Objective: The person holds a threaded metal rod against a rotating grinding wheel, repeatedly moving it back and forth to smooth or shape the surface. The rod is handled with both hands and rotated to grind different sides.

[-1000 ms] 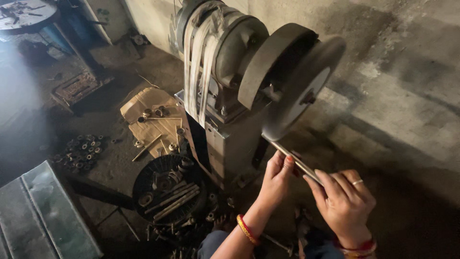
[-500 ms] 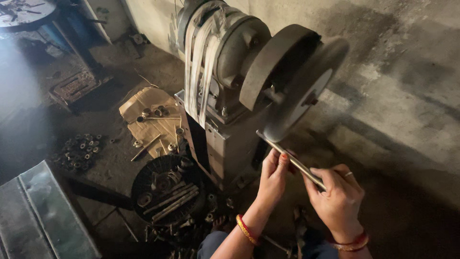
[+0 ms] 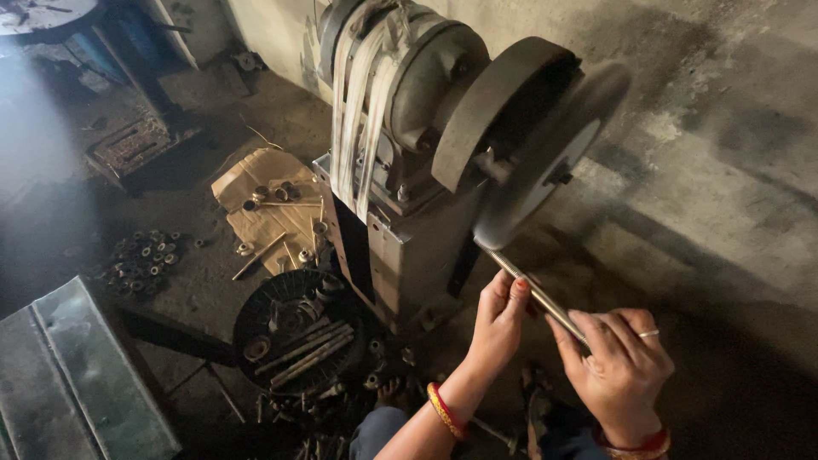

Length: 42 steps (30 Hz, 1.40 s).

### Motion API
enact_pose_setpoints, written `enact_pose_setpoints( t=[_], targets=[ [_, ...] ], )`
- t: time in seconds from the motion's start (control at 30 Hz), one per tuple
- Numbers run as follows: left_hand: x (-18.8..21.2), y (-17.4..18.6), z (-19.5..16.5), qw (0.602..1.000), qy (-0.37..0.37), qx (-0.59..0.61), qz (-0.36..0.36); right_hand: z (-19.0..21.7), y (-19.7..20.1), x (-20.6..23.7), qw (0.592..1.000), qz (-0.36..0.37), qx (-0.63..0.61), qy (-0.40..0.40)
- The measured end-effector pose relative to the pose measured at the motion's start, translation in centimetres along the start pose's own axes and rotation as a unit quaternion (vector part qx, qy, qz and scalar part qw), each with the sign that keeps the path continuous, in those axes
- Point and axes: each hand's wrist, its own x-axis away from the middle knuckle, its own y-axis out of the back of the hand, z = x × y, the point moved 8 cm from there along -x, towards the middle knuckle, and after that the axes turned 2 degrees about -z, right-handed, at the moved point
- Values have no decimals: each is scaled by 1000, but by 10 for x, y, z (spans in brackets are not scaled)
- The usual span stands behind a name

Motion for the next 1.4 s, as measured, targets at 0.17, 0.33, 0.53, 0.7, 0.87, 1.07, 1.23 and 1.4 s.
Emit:
enact_pose_setpoints(
  t=[0.17,0.33,0.53,0.7,0.87,1.07,1.23,1.4],
  targets=[
    [-4,8,-6,1000,-14,8,-8,5,-10,-6,999,27,14,13],
    [-4,6,-4,1000,-13,17,4,8,-5,-7,1000,1,16,24],
    [4,5,5,1000,5,-6,7,7,4,1,999,-8,28,33],
    [5,1,7,1000,6,-10,17,4,7,2,999,-16,21,41],
    [8,-4,8,999,15,-11,34,4,12,1,998,-10,39,52],
    [3,0,-2,1000,-7,12,21,10,8,-2,998,-13,34,50],
    [-2,3,-7,1000,-10,10,15,9,1,-7,998,-20,20,53],
    [1,-2,-2,1000,-10,-11,21,6,7,-2,998,-1,29,51]
  ],
)
